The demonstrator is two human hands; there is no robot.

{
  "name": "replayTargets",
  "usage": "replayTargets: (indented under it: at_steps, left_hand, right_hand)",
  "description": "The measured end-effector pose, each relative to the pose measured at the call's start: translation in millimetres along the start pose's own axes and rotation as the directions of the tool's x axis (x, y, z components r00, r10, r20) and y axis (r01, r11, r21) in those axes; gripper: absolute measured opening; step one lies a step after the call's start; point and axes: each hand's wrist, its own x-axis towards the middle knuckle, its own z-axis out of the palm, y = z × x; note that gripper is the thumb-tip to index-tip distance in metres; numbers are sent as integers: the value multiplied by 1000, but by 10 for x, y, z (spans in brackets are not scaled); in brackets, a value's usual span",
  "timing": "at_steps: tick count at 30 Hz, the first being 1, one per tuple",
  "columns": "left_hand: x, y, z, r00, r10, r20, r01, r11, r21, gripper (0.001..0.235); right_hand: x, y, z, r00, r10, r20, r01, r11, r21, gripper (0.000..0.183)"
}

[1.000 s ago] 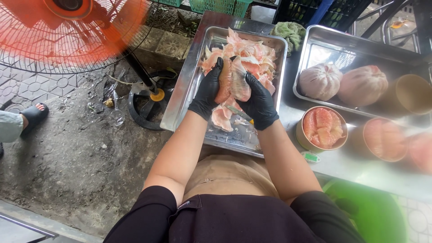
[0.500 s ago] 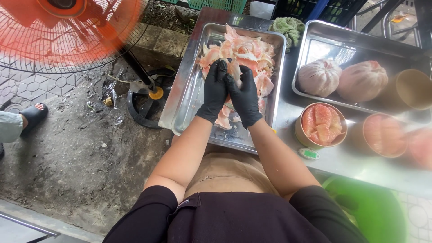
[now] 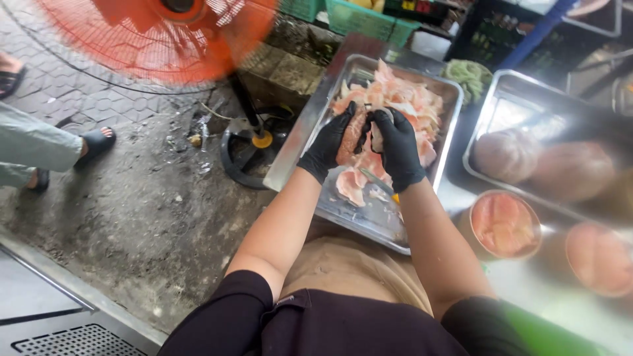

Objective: Peeling the inner skin off pomelo segments and placing the fruit into containers.

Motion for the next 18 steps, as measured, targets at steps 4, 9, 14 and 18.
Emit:
replayTargets:
  at_steps: [4, 9, 14, 18]
  left_hand:
    - [-132, 119, -64, 986, 144, -80, -123, 967, 224, 47]
    - [-182, 266, -188, 872, 459, -173, -419, 880, 222, 32]
    - [-153, 401, -506, 797, 569, -202, -529, 820, 218, 34]
    - [-183, 372, -403, 794, 575, -199, -501, 803, 324, 38]
  right_hand:
    - [-40, 115, 202, 988, -154, 7, 154, 988, 15, 13]
    - [-375, -70, 446, 840, -477, 260, 535, 641, -550, 14]
    - [-369, -181, 359, 927, -358, 109, 329, 640, -695, 18]
    - [190, 631, -765, 936, -165, 310, 292, -123, -948, 104]
